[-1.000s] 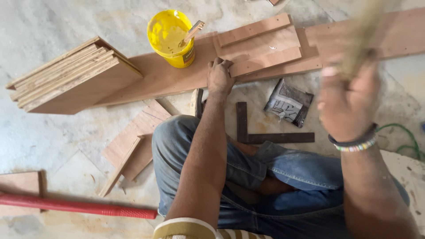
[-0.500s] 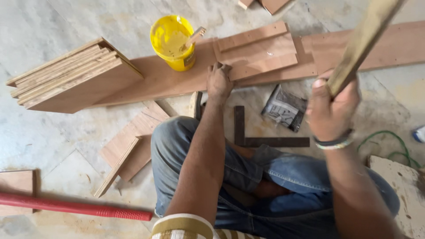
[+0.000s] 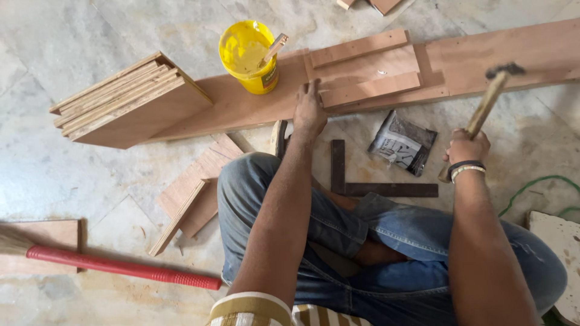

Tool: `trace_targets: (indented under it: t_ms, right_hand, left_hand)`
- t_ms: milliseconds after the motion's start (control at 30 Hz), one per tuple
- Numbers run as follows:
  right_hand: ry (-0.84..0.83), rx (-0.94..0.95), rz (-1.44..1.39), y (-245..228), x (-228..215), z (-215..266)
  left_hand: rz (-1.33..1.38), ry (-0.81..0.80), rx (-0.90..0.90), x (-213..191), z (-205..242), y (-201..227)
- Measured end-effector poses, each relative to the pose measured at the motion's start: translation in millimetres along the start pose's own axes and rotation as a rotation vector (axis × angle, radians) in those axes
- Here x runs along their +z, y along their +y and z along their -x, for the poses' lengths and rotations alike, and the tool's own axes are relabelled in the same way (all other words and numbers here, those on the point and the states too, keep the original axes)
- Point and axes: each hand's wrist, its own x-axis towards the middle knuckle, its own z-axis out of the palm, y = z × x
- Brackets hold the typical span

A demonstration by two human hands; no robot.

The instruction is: The person applies adhesive from a yellow container to wooden boards, aligns the boards, and hammers nails to join them while measuring with a square tool.

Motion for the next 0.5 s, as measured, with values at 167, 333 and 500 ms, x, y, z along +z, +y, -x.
trace_targets:
  t_ms: [167,333,500]
  right_hand:
    - [0.075,0.255,-0.084,48.4,-8.4,-30.0]
    - [0.047,0.198,0.248,76.9,-7.3,-40.6]
    - [-0.014,0.158,0.614,72.1,-2.9,-34.2]
  left_hand:
    - [0.114,0.161,-0.409,1.9,-0.4,-6.5]
    - [0.121,0.207,-0.304,-6.1,-2.7,7.9]
    - [-0.097,-0.114,0.189,17.0,2.4,67.2]
